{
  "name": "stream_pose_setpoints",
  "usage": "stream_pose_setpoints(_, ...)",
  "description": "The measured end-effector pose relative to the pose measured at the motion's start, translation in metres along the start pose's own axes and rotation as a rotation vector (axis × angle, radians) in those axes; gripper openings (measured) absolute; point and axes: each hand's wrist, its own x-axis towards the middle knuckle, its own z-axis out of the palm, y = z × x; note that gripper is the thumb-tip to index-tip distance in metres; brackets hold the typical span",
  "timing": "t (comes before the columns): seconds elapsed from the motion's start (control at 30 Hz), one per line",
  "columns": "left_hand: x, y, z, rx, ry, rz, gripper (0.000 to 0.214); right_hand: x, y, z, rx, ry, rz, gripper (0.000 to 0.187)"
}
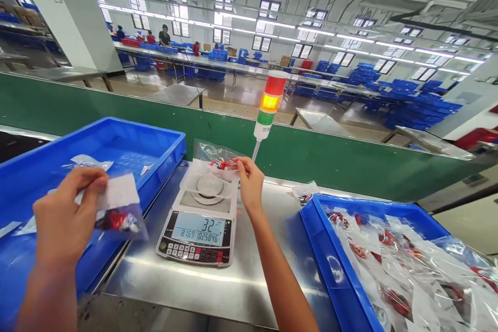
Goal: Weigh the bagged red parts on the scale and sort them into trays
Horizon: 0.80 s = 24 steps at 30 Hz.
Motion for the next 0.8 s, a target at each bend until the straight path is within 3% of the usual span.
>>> stream_pose_setpoints(0.13,-0.046,-0.041,0.005,0.053,-0.197,-0.114,0.028,0.006,0.026,0.020,-0.058,-0.083,0.027,0.034)
stream_pose_setpoints(0.23,-0.072,-0.062,0.013,0.169,-0.346,-0.168,0.036,0.006,0.038,0.013,-0.157,-0.047,0.037,0.028)
stream_pose_setpoints(0.37,-0.084,-0.060,0.018,0.374,-0.509,-0.161,0.040,-0.001,0.037,-0.016,-0.253,0.046,0.034,0.034)
stream_pose_setpoints(0.57,-0.079,-0.043,0.020,0.520,-0.810,-0.242,0.032,-0.026,0.014,-0.082,-0.324,0.135,0.045,0.034)
stream_pose_setpoints(0.7,-0.091,-0.065,0.019,0.471,-0.909,-0.308,0.034,-0.066,0.004,-0.114,-0.332,0.176,0.137,0.035)
stream_pose_setpoints(0.8,-0.114,-0.078,0.024,0.278,-0.957,-0.259,0.031,-0.113,0.001,-0.114,-0.287,0.097,0.315,0.041)
